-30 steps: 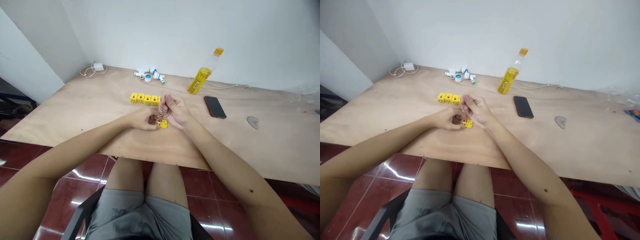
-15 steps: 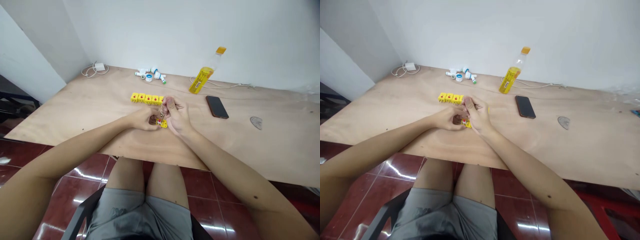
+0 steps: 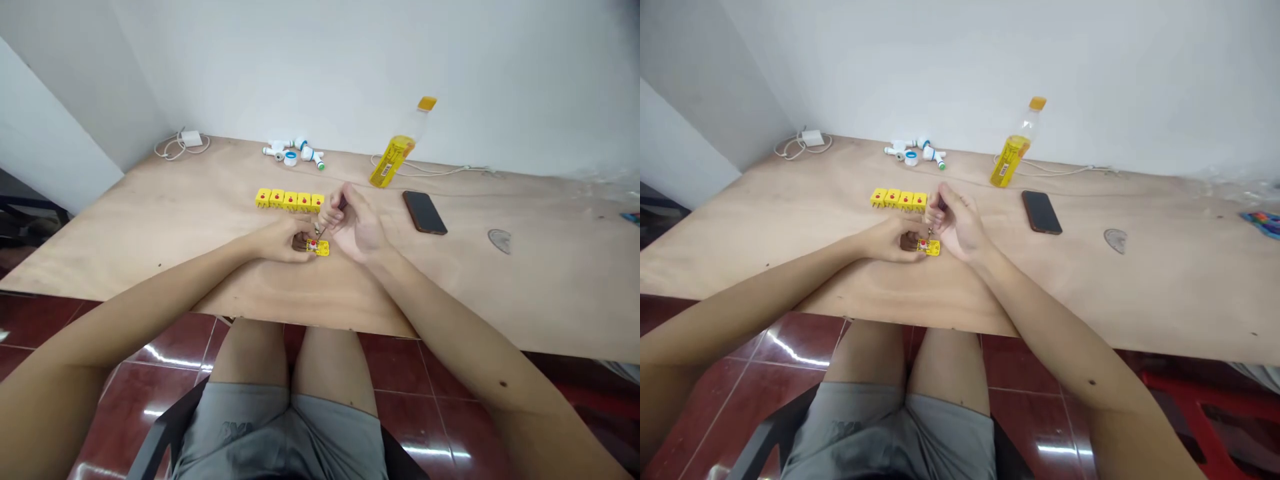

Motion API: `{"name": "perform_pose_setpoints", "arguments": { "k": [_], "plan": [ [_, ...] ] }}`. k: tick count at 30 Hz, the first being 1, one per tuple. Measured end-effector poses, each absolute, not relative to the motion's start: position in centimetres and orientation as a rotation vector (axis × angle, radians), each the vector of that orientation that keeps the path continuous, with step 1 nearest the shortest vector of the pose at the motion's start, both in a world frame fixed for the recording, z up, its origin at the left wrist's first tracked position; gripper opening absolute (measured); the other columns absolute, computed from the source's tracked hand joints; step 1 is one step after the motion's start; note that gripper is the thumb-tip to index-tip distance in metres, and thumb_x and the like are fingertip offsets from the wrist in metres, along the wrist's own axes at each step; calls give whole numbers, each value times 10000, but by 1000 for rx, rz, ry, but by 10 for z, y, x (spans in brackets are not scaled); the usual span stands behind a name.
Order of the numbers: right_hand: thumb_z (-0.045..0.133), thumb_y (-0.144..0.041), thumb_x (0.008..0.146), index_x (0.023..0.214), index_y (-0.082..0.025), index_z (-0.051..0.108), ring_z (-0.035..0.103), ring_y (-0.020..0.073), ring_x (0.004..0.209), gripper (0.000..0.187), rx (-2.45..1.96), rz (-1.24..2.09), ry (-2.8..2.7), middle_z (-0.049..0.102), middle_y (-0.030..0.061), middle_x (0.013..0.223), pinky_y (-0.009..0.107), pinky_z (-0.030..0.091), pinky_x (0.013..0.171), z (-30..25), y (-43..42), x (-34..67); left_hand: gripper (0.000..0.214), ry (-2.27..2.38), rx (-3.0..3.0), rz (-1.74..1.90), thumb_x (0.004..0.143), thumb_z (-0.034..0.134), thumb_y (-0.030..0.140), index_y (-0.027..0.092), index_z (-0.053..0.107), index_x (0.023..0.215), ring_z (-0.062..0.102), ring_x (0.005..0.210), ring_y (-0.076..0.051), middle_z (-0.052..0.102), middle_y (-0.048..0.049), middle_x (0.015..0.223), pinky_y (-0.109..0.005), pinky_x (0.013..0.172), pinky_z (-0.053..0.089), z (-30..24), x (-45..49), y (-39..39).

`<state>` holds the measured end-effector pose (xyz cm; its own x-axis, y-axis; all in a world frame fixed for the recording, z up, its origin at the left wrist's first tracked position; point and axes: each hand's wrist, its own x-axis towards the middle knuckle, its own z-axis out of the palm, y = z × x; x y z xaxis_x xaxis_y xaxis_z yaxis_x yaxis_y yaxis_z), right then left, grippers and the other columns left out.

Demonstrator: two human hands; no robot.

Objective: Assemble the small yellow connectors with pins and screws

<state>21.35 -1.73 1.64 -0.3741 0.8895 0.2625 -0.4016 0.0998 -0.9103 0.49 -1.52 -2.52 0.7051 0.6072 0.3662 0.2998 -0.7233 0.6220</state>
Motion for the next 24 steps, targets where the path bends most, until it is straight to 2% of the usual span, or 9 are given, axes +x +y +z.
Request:
{"name": "perform_pose_setpoints", "arguments": {
  "k": [3,5,9,11,15,19,22,24],
  "plan": [
    [713,-820,991,757,-266,576,352,164,582,617,-590,1412,-1293,332,-46,644,327,396,580,19,-13,218,216,712,2350,748,894,833,370,184,733,940,642,746,-173,720,-59,923,-307,669,514,-25,4,-15],
    [694,-802,1011,746,-267,597,384,179,611,605,-627,1210,-1337,391,-27,661,341,405,612,19,-8,224,270,720,2343,739,888,867,425,180,765,941,636,727,-165,719,-55,898,-300,655,502,-23,1,-13],
    [761,-582,1048,824,-249,741,535,226,789,402,-703,672,-1793,641,39,799,384,448,800,12,9,244,364,720,2387,681,833,944,501,177,811,935,612,694,-153,730,-54,865,-290,627,465,-19,-13,-6],
    [753,-454,1057,857,-249,774,568,249,837,287,-708,523,-2024,707,54,839,411,444,874,5,19,252,352,708,2386,632,844,942,489,176,832,960,637,722,-159,763,-62,882,-287,650,476,-16,-22,-4],
    [686,-333,1067,939,-239,821,640,278,896,208,-680,506,-2334,808,86,955,448,466,942,-5,32,263,419,714,2342,595,797,984,507,174,861,1020,621,726,-150,778,-62,900,-274,642,461,-14,-34,0],
    [677,-277,1056,1094,-217,883,701,305,1021,218,-608,542,-2542,834,120,1106,460,515,988,-9,32,265,462,783,2290,590,751,1012,519,168,875,1016,572,704,-138,722,-40,830,-267,615,433,-13,-40,2],
    [696,-259,1043,1179,-225,896,707,313,1045,244,-612,528,-2595,831,121,1112,454,542,962,-9,29,264,462,786,2268,590,740,1020,525,169,882,1001,550,698,-137,702,-33,798,-269,611,422,-14,-40,3],
    [700,-244,1036,1164,-231,896,712,315,1054,235,-632,517,-2603,836,116,1100,454,557,952,-10,29,263,465,769,2274,595,747,1018,534,178,887,1016,545,697,-135,708,-33,808,-270,610,415,-15,-39,4]
  ]
}}
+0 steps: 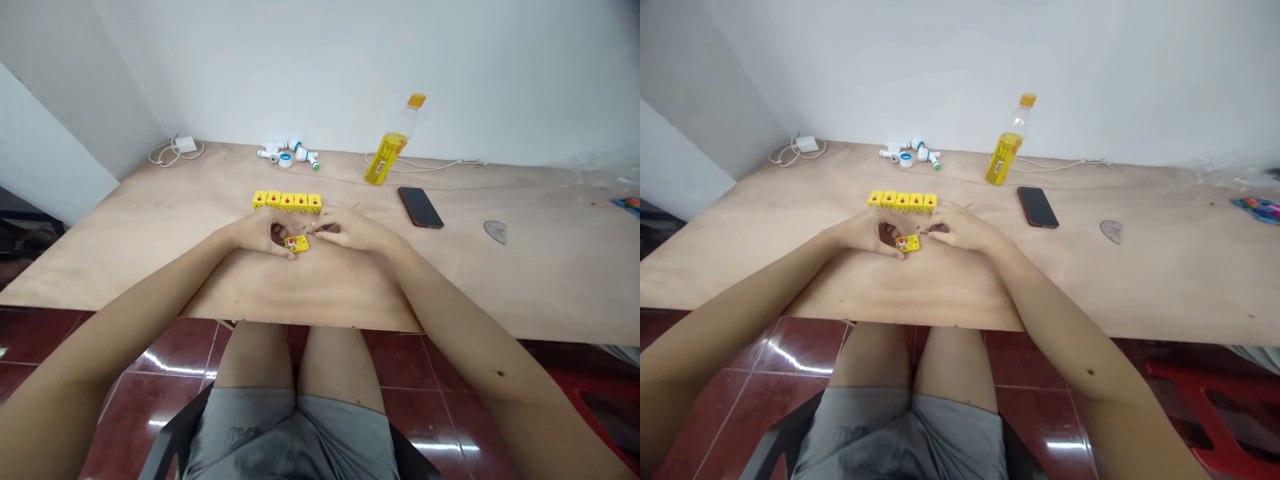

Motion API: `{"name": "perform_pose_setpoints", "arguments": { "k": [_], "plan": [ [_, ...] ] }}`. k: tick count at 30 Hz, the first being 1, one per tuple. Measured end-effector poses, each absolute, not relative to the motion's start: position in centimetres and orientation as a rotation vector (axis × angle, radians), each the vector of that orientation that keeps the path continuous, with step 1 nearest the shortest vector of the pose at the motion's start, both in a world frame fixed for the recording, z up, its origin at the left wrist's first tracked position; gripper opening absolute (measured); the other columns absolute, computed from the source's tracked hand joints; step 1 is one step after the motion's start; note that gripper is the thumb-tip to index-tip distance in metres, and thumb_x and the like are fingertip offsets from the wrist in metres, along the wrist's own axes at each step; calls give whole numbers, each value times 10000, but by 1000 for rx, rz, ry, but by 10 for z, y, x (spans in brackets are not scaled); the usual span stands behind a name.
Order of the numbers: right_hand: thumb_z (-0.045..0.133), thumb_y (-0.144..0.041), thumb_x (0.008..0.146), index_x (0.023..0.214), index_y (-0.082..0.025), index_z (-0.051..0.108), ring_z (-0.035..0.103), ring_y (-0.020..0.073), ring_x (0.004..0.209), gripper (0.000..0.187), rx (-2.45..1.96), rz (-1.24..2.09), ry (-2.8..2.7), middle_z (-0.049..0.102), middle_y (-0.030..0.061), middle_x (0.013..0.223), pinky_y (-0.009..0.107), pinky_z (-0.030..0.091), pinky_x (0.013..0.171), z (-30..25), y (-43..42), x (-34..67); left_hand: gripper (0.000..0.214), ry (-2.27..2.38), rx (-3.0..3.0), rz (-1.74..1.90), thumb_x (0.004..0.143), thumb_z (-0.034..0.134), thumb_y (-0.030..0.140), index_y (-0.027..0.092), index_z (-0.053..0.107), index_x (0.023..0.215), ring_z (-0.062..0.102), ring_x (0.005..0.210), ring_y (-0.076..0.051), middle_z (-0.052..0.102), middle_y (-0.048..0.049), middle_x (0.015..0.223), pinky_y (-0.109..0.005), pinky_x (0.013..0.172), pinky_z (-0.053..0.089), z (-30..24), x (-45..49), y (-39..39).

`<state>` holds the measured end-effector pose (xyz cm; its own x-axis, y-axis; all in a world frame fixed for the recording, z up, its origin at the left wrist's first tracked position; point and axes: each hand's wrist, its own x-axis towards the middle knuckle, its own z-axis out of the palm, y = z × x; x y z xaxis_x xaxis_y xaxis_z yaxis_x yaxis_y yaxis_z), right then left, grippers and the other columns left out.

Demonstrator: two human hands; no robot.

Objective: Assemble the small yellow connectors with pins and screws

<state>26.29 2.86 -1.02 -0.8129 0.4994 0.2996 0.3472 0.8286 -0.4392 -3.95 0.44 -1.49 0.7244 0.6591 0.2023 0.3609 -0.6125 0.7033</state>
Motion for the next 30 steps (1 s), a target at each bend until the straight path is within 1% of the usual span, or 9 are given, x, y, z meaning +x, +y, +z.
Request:
{"name": "perform_pose_setpoints", "arguments": {
  "k": [4,6,8,10,12,14,17,22,30],
  "plan": [
    [692,-232,1023,1070,-227,870,728,315,1048,185,-671,498,-2583,847,107,1075,461,573,936,-15,29,262,511,767,2289,607,749,1018,565,179,884,1055,544,676,-136,708,-32,800,-276,604,394,-18,-39,6],
    [691,-229,1006,1041,-223,847,733,316,1049,160,-678,518,-2555,848,103,1073,464,575,925,-17,30,261,659,771,2291,634,723,1034,578,184,864,1223,571,694,-148,728,-34,829,-277,631,419,-17,-39,5],
    [688,-225,996,1025,-220,824,737,304,1042,139,-668,568,-2492,846,97,1079,457,578,919,-18,29,260,838,793,2316,698,725,1029,589,202,788,1428,640,796,-181,786,-71,983,-286,709,475,-13,-38,2],
    [699,-242,998,1015,-221,809,734,273,998,114,-654,622,-2406,839,83,1063,433,577,904,-16,28,259,807,831,2369,778,808,967,592,205,749,1481,688,951,-223,806,-123,1194,-311,815,517,-8,-35,-2],
    [731,-275,1000,1003,-223,808,709,236,916,93,-656,660,-2306,824,63,1019,394,563,851,-13,24,257,613,856,2399,873,932,855,582,194,781,1400,681,971,-224,810,-128,1201,-337,886,528,-4,-31,-7],
    [772,-301,994,998,-226,817,666,203,835,88,-660,685,-2204,806,44,974,362,526,781,-9,19,254,443,866,2404,1003,1023,756,559,188,829,1254,661,920,-213,810,-112,1068,-362,927,523,-1,-26,-11],
    [808,-322,998,1022,-235,833,626,181,785,94,-630,718,-2069,794,31,943,344,479,728,-4,8,246,365,857,2371,1142,1082,692,520,198,862,1051,629,842,-196,767,-76,866,-358,885,503,-1,-18,-15],
    [839,-392,1010,1025,-244,846,671,195,832,149,-606,771,-1922,809,40,955,348,530,748,1,-8,235,364,801,2166,1178,1063,754,527,197,867,960,569,714,-153,737,-54,794,-317,679,427,-3,-9,-20],
    [840,-508,1021,1059,-245,863,709,204,837,267,-613,771,-1843,848,64,1003,370,569,742,1,-16,228,399,671,1755,1224,940,915,579,183,900,983,806,910,-218,864,-97,941,-337,834,633,1,-2,-27]
  ]
}}
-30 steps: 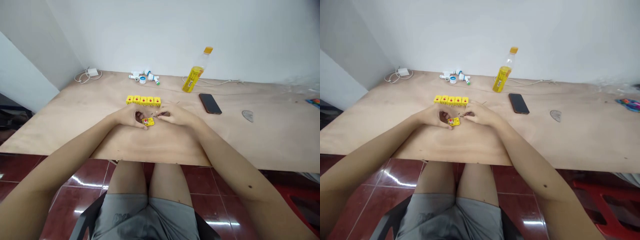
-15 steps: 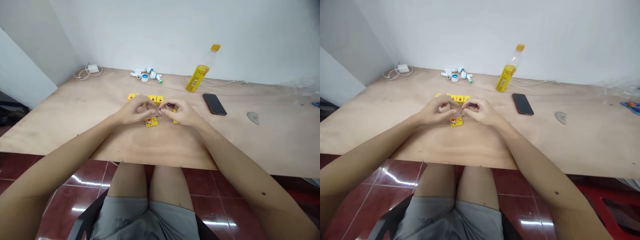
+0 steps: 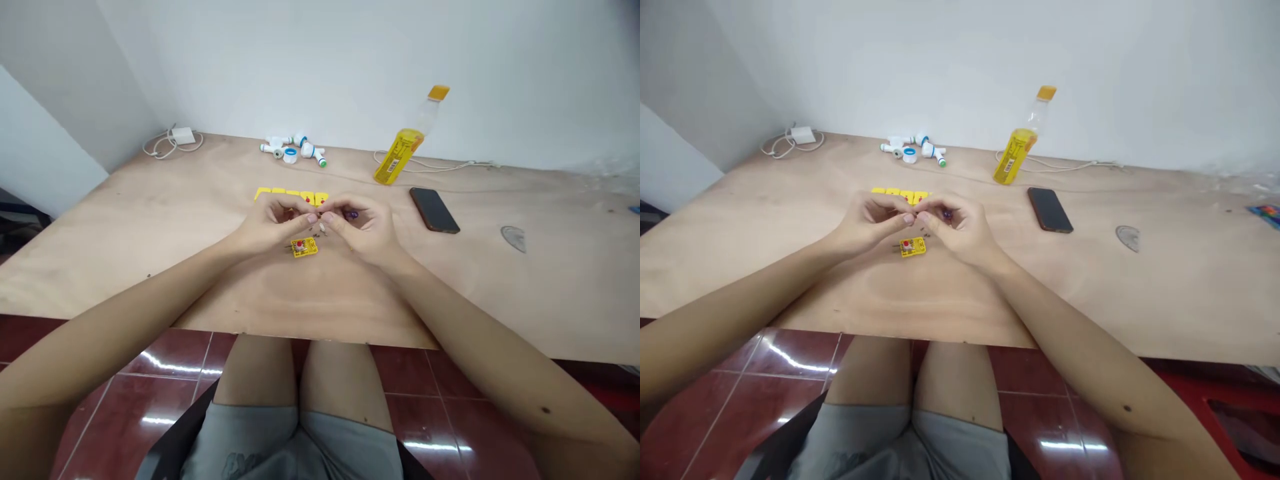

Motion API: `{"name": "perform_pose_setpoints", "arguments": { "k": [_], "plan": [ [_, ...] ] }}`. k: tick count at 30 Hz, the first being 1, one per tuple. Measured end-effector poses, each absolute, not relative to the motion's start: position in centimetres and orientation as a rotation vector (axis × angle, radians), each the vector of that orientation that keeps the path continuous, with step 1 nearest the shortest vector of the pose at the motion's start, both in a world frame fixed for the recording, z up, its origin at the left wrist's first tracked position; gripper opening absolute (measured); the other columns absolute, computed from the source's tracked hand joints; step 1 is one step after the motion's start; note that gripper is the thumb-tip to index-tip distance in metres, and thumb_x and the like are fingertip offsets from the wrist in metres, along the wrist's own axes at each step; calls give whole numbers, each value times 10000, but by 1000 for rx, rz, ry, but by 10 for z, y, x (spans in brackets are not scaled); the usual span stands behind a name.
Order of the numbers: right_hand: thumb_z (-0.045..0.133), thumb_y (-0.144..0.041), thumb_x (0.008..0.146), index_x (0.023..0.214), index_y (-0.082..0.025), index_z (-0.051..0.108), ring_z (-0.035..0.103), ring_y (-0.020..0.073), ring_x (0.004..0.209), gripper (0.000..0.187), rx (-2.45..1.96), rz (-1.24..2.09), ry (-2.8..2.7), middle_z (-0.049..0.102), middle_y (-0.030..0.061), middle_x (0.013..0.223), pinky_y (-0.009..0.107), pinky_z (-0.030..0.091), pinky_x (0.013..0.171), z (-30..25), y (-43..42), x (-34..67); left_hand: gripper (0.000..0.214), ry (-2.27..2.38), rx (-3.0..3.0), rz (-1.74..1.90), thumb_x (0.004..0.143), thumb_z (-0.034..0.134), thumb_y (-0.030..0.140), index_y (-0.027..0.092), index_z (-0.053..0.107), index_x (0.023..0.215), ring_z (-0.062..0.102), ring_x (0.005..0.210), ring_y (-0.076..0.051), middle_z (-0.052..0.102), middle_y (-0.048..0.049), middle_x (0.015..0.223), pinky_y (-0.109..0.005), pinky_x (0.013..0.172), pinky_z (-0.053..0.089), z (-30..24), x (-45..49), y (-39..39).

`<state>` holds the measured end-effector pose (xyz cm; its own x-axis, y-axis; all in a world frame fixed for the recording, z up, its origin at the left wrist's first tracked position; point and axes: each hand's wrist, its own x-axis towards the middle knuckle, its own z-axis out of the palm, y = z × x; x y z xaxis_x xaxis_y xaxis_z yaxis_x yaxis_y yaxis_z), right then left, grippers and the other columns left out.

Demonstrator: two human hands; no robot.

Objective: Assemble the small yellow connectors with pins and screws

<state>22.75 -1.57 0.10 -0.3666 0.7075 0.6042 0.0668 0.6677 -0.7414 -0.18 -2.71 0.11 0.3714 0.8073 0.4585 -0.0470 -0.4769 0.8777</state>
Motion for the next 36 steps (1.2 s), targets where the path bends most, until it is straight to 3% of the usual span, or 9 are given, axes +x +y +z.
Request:
{"name": "perform_pose_setpoints", "arguments": {
  "k": [8,17,27,33,36],
  "plan": [
    [809,-434,1055,1056,-272,871,650,181,761,173,-549,584,-1858,801,47,937,357,531,682,2,-18,227,389,702,1693,1254,901,952,572,189,886,915,827,898,-206,881,-86,943,-326,843,676,5,0,-30],
    [786,-486,1058,1027,-271,842,606,191,717,225,-583,494,-1906,744,49,877,378,513,652,1,-20,226,409,759,1718,1273,875,965,584,186,871,889,788,850,-193,856,-82,901,-328,794,654,3,-1,-30],
    [820,-302,1043,1018,-270,847,588,178,703,48,-491,411,-1979,689,21,816,362,485,675,2,-17,230,436,755,1712,1200,865,971,592,170,870,909,759,822,-176,846,-89,901,-303,763,617,0,-4,-25],
    [806,-444,1055,1007,-263,851,622,188,725,193,-546,518,-1894,752,47,873,363,482,638,1,-20,226,451,675,1678,1119,873,960,615,176,859,894,719,739,-153,831,-77,860,-286,688,570,7,-3,-28],
    [806,-432,1055,1026,-275,868,638,190,739,171,-536,529,-1877,764,53,892,359,472,624,0,-19,226,427,678,1668,1112,898,944,603,183,866,899,630,629,-110,817,-64,827,-268,591,494,8,-3,-29]
  ]
}}
